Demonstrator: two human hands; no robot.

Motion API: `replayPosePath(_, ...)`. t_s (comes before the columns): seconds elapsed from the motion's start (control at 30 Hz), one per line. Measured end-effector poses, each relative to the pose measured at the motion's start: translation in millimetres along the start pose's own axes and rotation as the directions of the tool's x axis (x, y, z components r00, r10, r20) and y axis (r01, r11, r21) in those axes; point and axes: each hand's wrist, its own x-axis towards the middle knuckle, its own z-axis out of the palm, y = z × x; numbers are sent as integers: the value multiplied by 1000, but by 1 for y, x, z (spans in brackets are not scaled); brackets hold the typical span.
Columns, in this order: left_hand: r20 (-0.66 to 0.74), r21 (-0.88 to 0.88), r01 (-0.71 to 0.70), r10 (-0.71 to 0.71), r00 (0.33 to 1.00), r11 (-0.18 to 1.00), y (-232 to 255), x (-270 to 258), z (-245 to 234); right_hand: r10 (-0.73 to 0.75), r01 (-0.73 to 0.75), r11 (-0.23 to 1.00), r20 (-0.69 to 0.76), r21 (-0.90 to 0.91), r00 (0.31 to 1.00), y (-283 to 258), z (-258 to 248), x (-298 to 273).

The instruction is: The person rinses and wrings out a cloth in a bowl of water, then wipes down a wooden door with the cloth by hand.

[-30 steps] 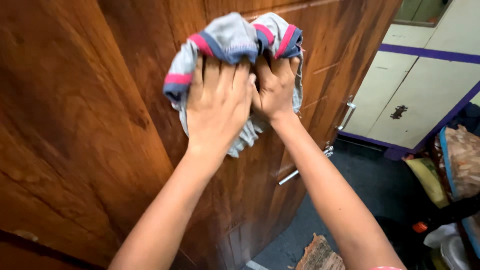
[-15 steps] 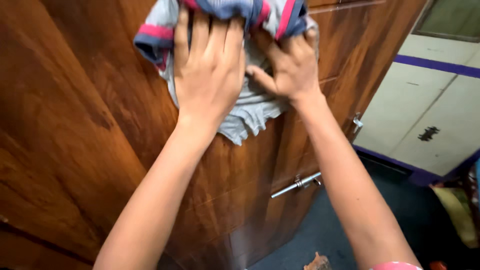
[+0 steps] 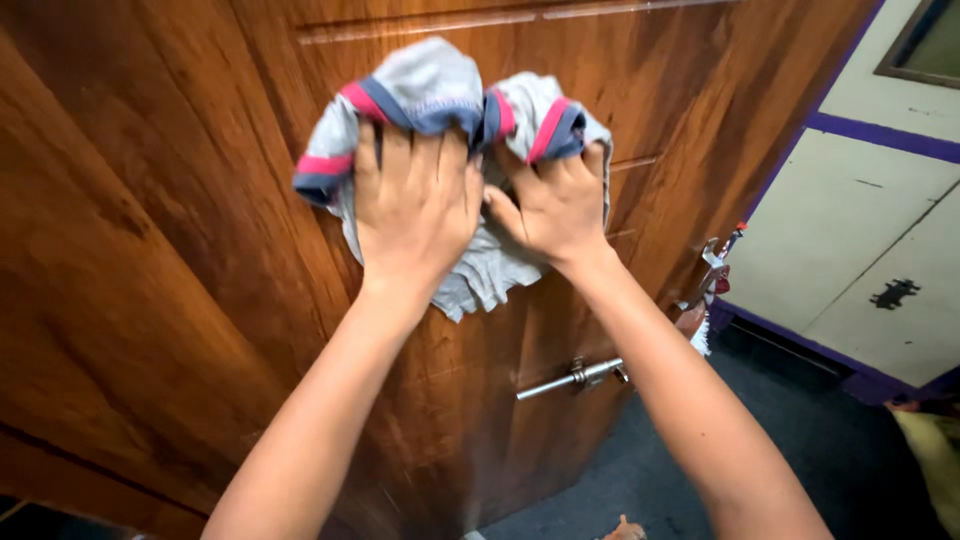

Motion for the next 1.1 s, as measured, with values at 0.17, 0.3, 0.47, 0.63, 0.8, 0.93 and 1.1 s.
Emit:
replayPosePath(0.17,-2,17,-61,61,998,998,8,-5,-3,-165,170,983,75,-64,983,13,-12,-11)
replayPosePath(0.3,-5,20,-102,102,995,995,4,29,-7,-196,200,978,70,-64,978,39,-16,15)
replayPosePath(0.47,-165,19,-98,100,981,995,13,98,10,-59,66,994,84,-84,995,83,-29,57)
replayPosePath(0.63,-152,37,-65,70,986,997,28,96,15,-15,16,999,16,-37,1000,82,-24,40)
replayPosePath(0.8,-77,27,-27,29,997,999,50,63,27,30,-32,996,-15,-80,999,79,-12,-1)
replayPosePath(0.93,24,-12,-40,40,999,999,69,33,35,84,-81,995,49,-59,995,77,-9,-40)
replayPosePath(1.1,7,46,-111,111,994,993,69,41,33,6,2,997,96,-80,995,94,-13,-49)
